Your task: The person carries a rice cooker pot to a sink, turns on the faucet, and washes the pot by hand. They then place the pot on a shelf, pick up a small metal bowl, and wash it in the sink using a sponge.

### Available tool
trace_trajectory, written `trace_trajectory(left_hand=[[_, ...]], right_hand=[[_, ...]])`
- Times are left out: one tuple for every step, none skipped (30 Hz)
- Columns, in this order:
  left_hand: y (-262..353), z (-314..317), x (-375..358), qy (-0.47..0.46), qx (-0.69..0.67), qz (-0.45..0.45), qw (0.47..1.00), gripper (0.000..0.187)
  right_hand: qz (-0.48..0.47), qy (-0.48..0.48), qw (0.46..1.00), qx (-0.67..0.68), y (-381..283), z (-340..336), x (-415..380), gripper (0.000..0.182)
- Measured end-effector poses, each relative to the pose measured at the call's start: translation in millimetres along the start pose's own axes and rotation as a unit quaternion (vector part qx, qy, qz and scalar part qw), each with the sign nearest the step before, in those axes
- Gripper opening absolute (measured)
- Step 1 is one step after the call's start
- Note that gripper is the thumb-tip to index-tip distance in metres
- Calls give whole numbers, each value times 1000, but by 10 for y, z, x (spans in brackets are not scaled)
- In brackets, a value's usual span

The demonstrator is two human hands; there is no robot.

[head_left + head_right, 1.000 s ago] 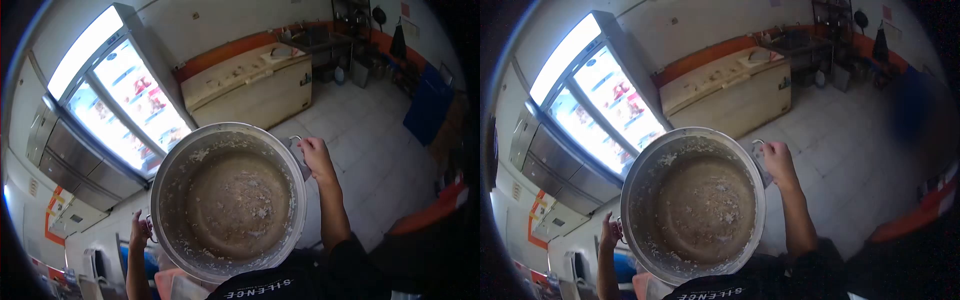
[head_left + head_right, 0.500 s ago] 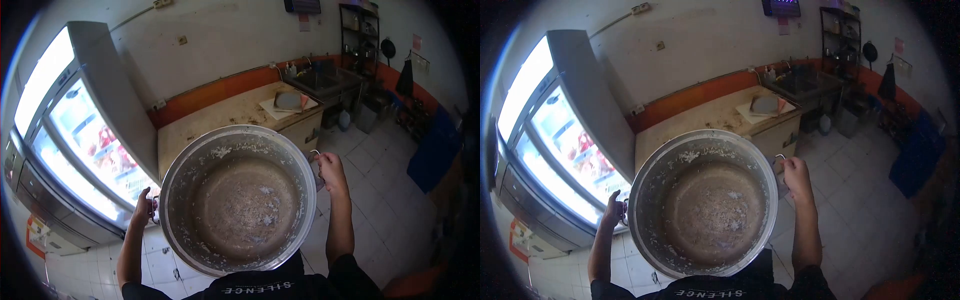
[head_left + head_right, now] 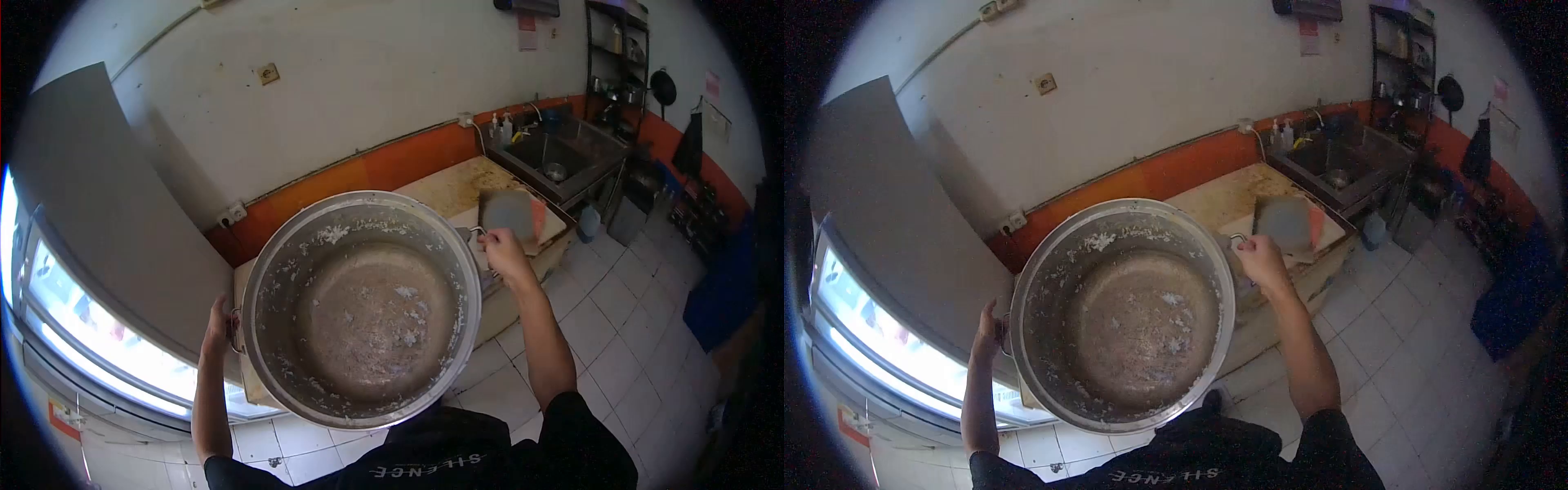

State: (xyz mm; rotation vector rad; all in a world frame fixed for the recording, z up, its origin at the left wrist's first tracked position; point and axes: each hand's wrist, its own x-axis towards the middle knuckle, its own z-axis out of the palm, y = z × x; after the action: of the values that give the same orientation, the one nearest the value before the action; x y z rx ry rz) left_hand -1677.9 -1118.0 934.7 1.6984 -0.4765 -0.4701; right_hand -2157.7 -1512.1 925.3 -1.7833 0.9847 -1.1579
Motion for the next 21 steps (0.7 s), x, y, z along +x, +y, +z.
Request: trace_trajectory(left_hand=[[175, 145, 147, 44, 35, -33, 998, 63], [226, 211, 195, 44, 29, -33, 998, 64], [182, 194, 144, 43, 28, -30, 998, 65], [106, 150, 44, 36, 28, -22, 999, 66], [13, 57, 52, 25, 25, -35, 999, 67], [-15, -24, 103, 20, 43, -32, 998, 63], [-44, -101, 153, 15, 62, -29, 998, 62], [-100, -96, 139, 27, 68, 3, 997, 62], [-157, -90, 119, 39, 76, 34, 996, 65], [-172, -34, 88, 64, 50, 76, 994, 67], [-168, -22, 36, 57, 52, 63, 995, 66], [-141, -6, 71, 57, 54, 26, 997, 67], [13, 86, 47, 55, 61, 18, 996, 67], [163, 182, 30, 70, 59, 8, 996, 67], [195, 269, 67, 80, 63, -6, 995, 66], [282, 280, 119, 89, 72, -9, 993, 65], [338, 321, 106, 102, 81, -14, 991, 65], [366, 346, 126, 111, 91, -20, 990, 64], [342, 401, 262, 123, 102, -30, 987, 64], [390, 414, 329, 139, 117, -32, 983, 63], [443, 448, 370, 150, 132, -33, 979, 63]], right_hand=[[26, -20, 999, -19, -153, -9, 176, 28], [13, -15, 999, -27, -135, 27, 284, 27], [2, -8, 999, -32, -8, 102, 326, 26], [-8, 8, 999, -37, 38, 68, 198, 25], [-14, -3, 998, -64, -70, 19, 85, 25], [-18, -14, 996, -91, -190, -47, 100, 25], [-30, -30, 997, -57, -137, -65, 143, 25], [-43, -48, 998, -24, -57, -53, 200, 25], [-21, -36, 998, -38, -93, -104, 164, 25], [1, -29, 998, -51, -133, -98, 183, 26], [-3, -25, 999, -48, -159, -130, 154, 26], [2, -42, 998, -55, -173, 79, 373, 27], [-4, -37, 998, -46, -125, 120, 456, 28], [-17, -16, 998, -54, -10, 175, 500, 30], [-21, -4, 997, -73, 96, 238, 562, 33], [-12, -66, 995, -73, -16, 152, 596, 35], [-23, -76, 995, -54, 13, 117, 583, 35], [-35, -90, 995, -35, 77, 182, 607, 35], [-52, -113, 992, -17, 238, 462, 872, 34], [-34, -141, 989, -24, 360, 624, 1004, 30], [-18, -162, 986, -32, 365, 591, 990, 26]])
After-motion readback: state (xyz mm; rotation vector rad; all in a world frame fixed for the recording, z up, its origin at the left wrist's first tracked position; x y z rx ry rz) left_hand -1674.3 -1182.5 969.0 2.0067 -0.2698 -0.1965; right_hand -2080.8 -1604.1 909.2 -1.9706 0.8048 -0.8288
